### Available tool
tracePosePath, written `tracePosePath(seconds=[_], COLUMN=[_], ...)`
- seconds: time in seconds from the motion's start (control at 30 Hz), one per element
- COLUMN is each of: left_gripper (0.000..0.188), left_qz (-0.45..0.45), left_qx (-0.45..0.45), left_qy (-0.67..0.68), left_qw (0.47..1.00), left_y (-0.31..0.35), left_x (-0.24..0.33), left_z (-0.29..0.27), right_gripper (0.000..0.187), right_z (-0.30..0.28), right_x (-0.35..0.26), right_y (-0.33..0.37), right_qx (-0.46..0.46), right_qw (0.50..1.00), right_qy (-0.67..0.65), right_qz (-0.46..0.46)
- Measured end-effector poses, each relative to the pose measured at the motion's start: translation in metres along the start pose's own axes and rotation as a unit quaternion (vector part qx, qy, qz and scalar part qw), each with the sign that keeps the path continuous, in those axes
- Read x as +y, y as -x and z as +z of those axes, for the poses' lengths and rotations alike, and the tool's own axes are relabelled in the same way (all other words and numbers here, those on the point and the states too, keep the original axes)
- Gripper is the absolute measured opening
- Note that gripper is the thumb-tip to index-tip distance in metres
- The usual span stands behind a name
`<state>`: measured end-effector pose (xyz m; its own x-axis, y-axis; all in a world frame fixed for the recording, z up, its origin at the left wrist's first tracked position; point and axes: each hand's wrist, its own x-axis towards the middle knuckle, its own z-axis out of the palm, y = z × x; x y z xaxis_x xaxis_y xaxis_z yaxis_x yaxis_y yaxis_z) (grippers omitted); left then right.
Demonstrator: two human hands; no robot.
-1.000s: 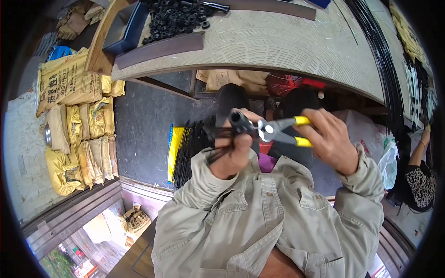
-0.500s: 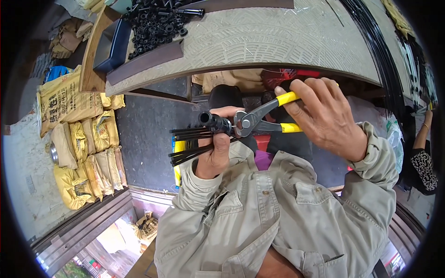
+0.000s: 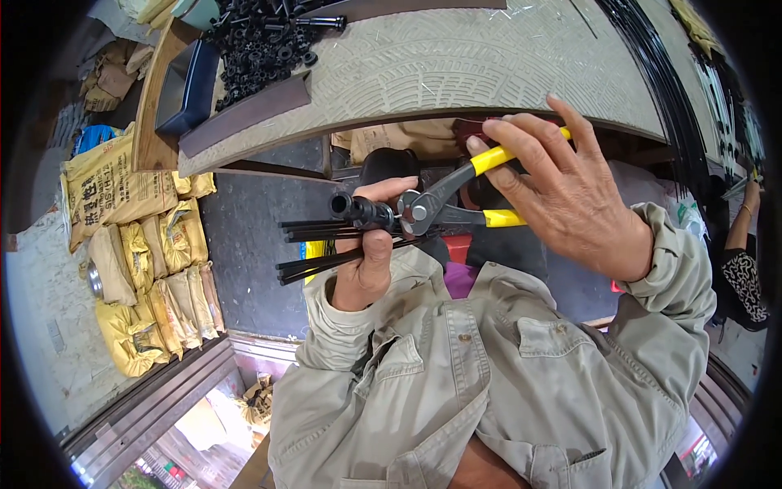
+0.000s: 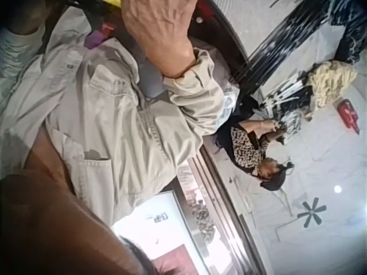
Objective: Assembling a cable harness by inserting wires into a connector and securing components with pliers and a hammer.
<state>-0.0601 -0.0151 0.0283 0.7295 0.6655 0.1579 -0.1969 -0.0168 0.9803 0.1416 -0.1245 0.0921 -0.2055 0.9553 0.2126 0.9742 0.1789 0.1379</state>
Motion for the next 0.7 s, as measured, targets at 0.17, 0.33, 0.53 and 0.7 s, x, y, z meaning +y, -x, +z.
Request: tracePosePath(seconds=[0.17,0.33,0.53,0.7], left_gripper=[0.060,0.061,0.070,0.072], left_qz=[-0.008,-0.003,-0.004,0.006], left_qx=[0.006,0.014,0.067,0.083], left_qy=[0.008,0.014,-0.113,-0.149], left_qw=[1.000,1.000,0.991,0.985], left_y=[0.003,0.002,0.007,0.009], left_x=[-0.003,-0.002,0.004,-0.004], left_z=[-0.001,-0.001,0.006,0.005], right_gripper=[0.044,0.044,0.039,0.024], right_z=[-0.002,-0.004,-0.006,0.023], right_x=[0.000,-0.001,0.003,-0.005], right_y=[-0.004,-0.006,-0.008,0.000], right_qx=[0.013,0.028,0.006,-0.031], right_qw=[1.000,0.998,0.995,0.991], right_qy=[0.016,0.053,0.073,-0.130], right_qz=[0.005,-0.007,-0.061,-0.027])
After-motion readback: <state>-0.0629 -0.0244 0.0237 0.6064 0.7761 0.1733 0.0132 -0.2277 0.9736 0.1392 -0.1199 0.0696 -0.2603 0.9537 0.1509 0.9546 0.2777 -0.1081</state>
